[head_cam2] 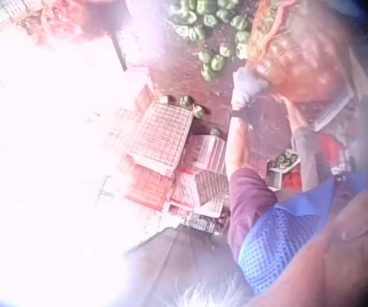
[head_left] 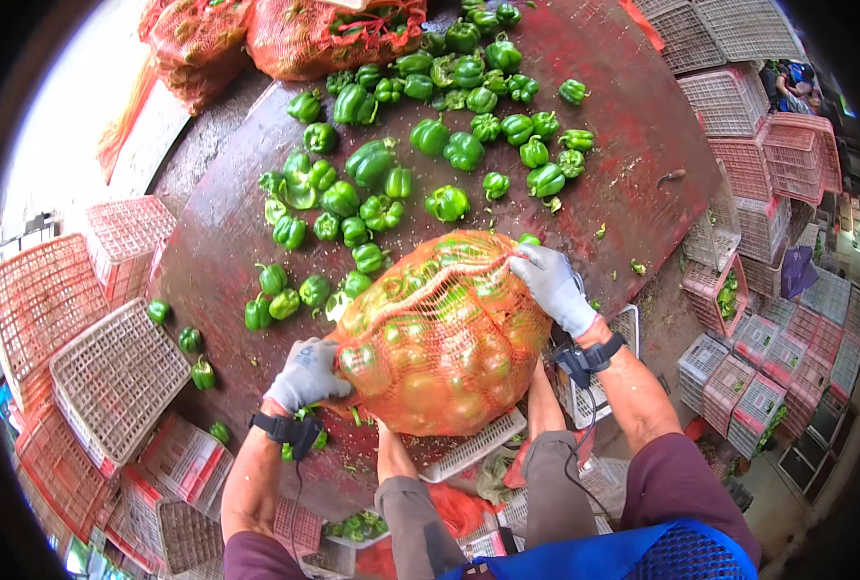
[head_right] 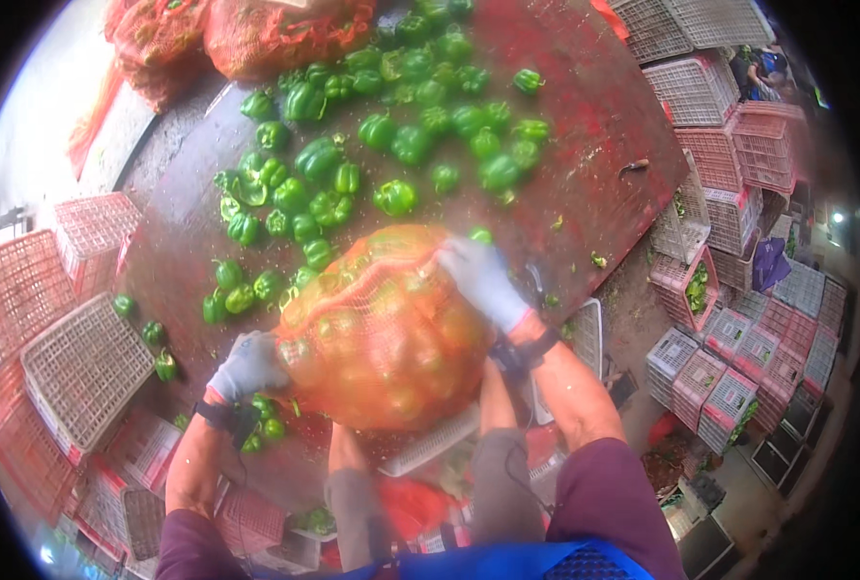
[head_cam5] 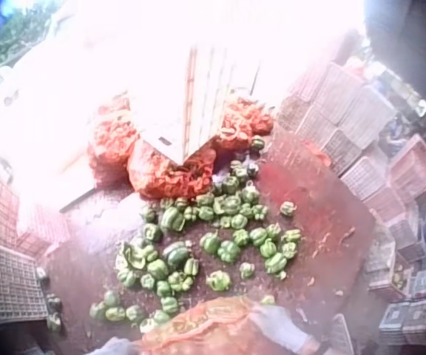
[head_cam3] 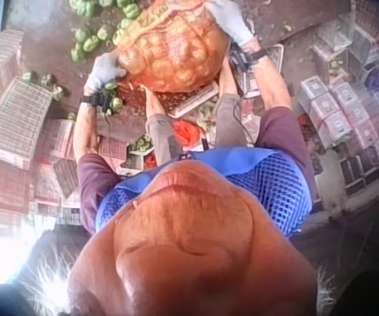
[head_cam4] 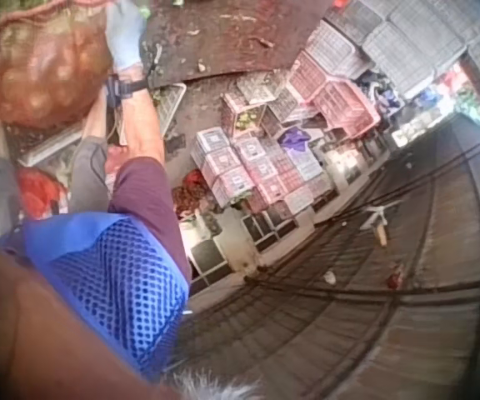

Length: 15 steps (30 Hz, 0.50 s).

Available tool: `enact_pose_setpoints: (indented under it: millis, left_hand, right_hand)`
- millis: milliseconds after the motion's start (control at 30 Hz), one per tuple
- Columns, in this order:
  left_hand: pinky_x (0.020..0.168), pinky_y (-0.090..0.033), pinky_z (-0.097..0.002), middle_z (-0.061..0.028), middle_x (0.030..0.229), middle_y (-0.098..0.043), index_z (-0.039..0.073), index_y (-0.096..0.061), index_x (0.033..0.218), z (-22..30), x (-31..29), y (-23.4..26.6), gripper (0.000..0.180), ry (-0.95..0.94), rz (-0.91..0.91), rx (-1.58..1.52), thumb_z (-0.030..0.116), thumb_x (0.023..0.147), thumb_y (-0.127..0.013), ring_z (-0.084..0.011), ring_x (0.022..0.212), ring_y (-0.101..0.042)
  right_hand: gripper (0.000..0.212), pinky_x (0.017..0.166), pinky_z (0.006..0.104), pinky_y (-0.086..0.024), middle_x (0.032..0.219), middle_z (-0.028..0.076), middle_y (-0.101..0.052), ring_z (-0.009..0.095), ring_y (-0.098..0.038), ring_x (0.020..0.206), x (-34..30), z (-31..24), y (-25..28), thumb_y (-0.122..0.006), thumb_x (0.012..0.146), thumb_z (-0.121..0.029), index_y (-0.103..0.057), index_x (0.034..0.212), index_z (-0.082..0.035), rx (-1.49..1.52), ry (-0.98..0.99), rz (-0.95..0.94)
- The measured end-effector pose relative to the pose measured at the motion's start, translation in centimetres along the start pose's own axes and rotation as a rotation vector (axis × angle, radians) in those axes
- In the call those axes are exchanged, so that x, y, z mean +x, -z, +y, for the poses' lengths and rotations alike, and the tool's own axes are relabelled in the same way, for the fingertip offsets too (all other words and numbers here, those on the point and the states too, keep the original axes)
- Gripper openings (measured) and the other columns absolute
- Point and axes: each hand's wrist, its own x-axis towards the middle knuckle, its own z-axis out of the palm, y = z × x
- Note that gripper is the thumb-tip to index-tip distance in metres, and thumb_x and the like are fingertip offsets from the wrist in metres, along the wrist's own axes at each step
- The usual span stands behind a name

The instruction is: Sorting green peppers from a large mesh bag and cutting the stems/tops off using a knife.

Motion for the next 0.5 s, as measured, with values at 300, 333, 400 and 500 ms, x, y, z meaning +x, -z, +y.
enact_pose_setpoints:
  millis: [300, 333, 400, 500]
  left_hand:
    - [0.09, -0.047, -0.0441, -0.0038, 0.119, -0.064, 0.022, -0.067, 0.119, 1.7, -4.3, -6.1, 0.062, -0.061, 0.076, 0.193, 0.043, 0.061, -0.076, -0.0298, 0.112, -0.058]
    - [0.089, -0.048, -0.0437, -0.0043, 0.117, -0.066, 0.022, -0.068, 0.117, 2.0, -4.1, -6.2, 0.06, -0.076, 0.091, 0.198, 0.042, 0.061, -0.076, -0.0298, 0.11, -0.06]
    - [0.088, -0.049, -0.0429, -0.0051, 0.113, -0.068, 0.021, -0.07, 0.113, 4.7, -4.0, -4.8, 0.055, -0.008, -0.046, 0.213, 0.042, 0.062, -0.075, -0.0296, 0.107, -0.063]
    - [0.082, -0.053, -0.0406, -0.0073, 0.1, -0.073, 0.021, -0.075, 0.1, 4.2, -4.3, -5.8, 0.04, -0.036, -0.017, 0.245, 0.037, 0.065, -0.071, -0.0285, 0.099, -0.069]
  right_hand:
    - [0.019, 0.066, 0.0333, -0.047, 0.073, 0.012, -0.058, 0.013, -0.053, 0.068, -12.6, 0.4, 6.0, -0.062, 0.092, -0.02, -0.065, 0.09, -0.001, -0.121, 0.082, -0.497]
    - [0.02, 0.069, 0.0332, -0.047, 0.074, 0.007, -0.061, 0.011, -0.053, 0.072, -13.6, 1.5, 5.7, -0.062, 0.091, -0.02, -0.067, 0.092, 0.0, -0.104, 0.048, -0.466]
    - [0.021, 0.072, 0.0304, -0.046, 0.078, 0.001, -0.062, 0.009, -0.053, 0.076, -14.3, 3.0, 4.7, -0.063, 0.09, -0.019, -0.068, 0.094, 0.001, 0.142, -0.241, -0.411]
    - [0.02, 0.074, 0.0256, -0.044, 0.082, -0.001, -0.063, 0.007, -0.053, 0.08, -16.4, 3.0, 4.1, -0.063, 0.088, -0.016, -0.07, 0.091, 0.003, 0.306, -0.322, -0.294]
